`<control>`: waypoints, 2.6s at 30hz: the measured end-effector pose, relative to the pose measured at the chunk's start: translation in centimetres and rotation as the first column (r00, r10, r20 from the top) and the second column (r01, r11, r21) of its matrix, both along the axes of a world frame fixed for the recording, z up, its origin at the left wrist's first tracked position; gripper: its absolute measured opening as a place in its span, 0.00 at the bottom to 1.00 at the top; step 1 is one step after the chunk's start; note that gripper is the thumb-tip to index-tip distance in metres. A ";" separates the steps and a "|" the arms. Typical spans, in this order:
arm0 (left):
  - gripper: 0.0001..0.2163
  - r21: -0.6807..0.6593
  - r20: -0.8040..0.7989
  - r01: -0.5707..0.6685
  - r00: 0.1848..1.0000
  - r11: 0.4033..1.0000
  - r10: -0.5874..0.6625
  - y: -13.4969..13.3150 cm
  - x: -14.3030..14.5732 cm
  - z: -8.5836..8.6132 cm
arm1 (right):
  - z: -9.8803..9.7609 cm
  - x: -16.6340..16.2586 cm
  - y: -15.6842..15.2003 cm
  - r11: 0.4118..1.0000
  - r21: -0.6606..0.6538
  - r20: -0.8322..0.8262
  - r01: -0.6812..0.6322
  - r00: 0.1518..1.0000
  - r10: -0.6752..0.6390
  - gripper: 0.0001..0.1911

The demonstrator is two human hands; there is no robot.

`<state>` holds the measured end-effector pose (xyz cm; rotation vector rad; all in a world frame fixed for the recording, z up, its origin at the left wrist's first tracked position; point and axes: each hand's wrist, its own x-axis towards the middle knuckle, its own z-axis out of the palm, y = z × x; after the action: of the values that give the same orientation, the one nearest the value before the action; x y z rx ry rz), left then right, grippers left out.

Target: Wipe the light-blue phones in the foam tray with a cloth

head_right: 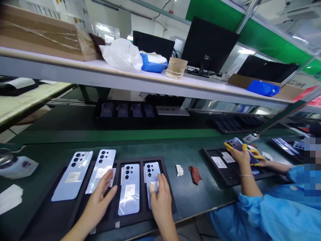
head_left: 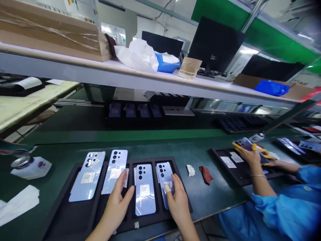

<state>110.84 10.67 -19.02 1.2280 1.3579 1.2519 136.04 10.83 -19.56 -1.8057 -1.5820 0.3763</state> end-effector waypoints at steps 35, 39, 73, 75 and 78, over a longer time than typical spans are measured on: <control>0.35 -0.242 0.666 0.025 0.732 0.970 0.148 1.4 4.4 5.1 | 2.1 0.9 -0.8 0.936 0.228 -0.883 -0.270 0.347 0.315 0.32; 0.39 -0.052 0.574 0.102 0.817 0.993 -0.054 0.1 5.8 4.2 | 1.8 0.4 -1.4 0.886 0.237 -0.818 -0.398 0.410 0.403 0.32; 0.41 -0.320 0.175 0.281 0.956 0.905 -0.235 3.8 6.8 4.5 | 4.2 1.4 2.4 0.899 0.009 -0.723 -0.437 0.619 0.308 0.30; 0.38 -0.365 0.114 0.296 0.955 0.883 -0.273 4.5 6.3 5.5 | 4.5 1.6 3.6 0.917 -0.086 -0.555 -0.389 0.783 0.280 0.22; 0.38 -0.415 0.062 0.319 0.944 0.852 -0.323 4.9 5.6 6.5 | 4.4 1.7 4.3 0.941 -0.183 -0.316 -0.286 0.923 0.220 0.14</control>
<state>116.43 15.58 -12.52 1.0943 1.2794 0.6712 137.77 15.13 -15.19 -1.6138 -1.6133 0.9361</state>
